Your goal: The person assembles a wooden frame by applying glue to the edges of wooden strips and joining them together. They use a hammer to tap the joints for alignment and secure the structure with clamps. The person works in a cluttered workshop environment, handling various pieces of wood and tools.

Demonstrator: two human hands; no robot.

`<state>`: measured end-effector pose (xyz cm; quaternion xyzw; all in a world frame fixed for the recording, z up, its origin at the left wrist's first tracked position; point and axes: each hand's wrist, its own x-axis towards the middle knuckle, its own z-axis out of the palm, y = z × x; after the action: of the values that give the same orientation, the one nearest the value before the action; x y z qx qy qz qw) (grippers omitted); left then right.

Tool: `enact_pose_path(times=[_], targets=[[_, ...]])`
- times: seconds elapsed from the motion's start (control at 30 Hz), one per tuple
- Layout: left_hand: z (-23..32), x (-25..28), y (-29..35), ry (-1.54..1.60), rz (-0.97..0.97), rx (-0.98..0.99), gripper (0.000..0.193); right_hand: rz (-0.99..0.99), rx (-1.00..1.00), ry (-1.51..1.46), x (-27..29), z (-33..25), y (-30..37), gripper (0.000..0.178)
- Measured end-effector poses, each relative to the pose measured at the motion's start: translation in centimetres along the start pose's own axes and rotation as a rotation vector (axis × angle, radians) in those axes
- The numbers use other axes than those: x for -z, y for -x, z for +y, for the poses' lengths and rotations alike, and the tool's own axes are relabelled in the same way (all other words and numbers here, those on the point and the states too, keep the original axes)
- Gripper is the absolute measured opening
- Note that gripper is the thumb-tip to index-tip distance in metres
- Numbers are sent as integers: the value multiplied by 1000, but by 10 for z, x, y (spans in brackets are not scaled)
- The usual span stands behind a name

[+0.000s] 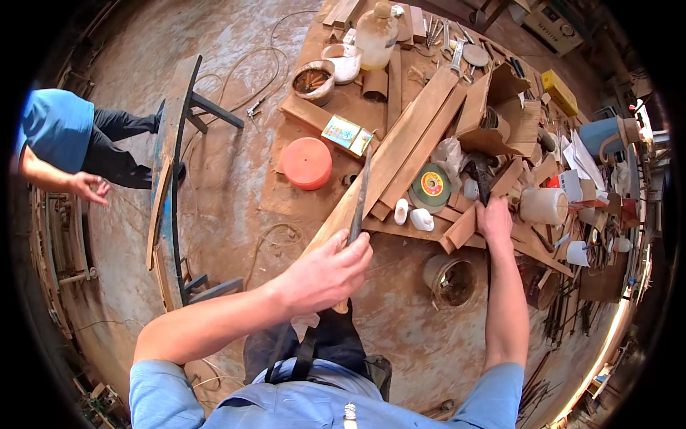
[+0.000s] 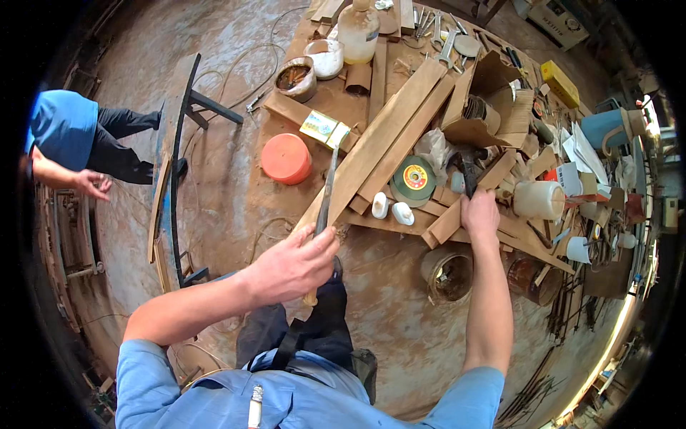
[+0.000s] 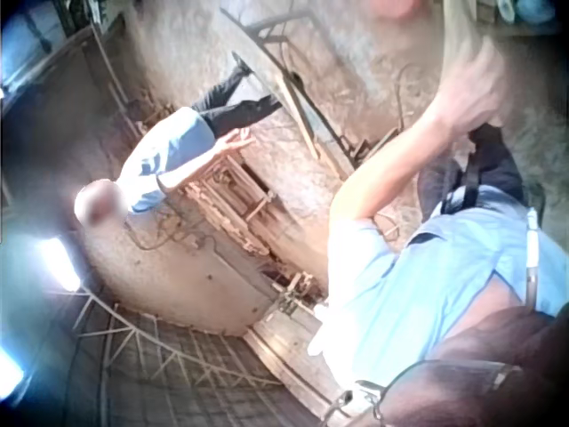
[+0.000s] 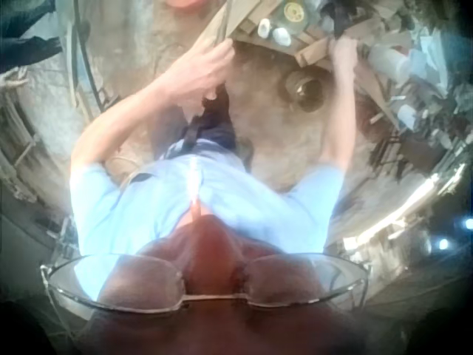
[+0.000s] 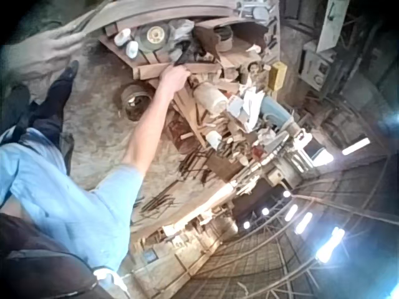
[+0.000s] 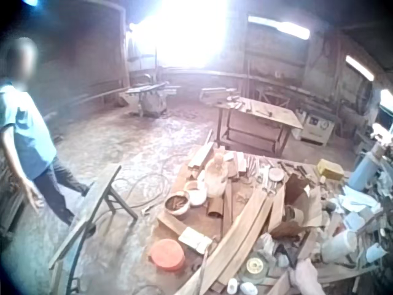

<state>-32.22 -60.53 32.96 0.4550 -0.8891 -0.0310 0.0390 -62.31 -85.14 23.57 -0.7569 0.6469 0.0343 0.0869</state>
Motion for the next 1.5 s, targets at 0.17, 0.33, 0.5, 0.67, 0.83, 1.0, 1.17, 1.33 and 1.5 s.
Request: enact_pose_path(times=[0.17,0.33,0.5,0.67,0.83,1.0,1.17,1.33,1.5], targets=[[-28,-8,-35,15,102,65,29,-5,49,16,-1,-2,4,43],[-27,-22,-65,31,398,168,29,-88,-30,65,-9,1,-7,45],[-15,-31,-59,90,434,176,25,-91,-5,155,-21,-4,-18,47],[-24,-47,-23,124,603,191,29,-54,122,226,-29,-4,-9,49],[-40,-44,13,115,750,237,29,-114,194,251,-36,11,-13,55],[-54,-21,43,112,717,218,29,-78,52,113,9,-47,10,55],[-42,-18,44,204,805,150,27,-395,-339,-1375,67,-173,126,31],[-29,-15,36,371,703,-24,25,-643,-417,-1651,68,-221,190,26],[-38,-12,47,368,526,-113,30,-656,-625,-1589,61,-228,186,20]])
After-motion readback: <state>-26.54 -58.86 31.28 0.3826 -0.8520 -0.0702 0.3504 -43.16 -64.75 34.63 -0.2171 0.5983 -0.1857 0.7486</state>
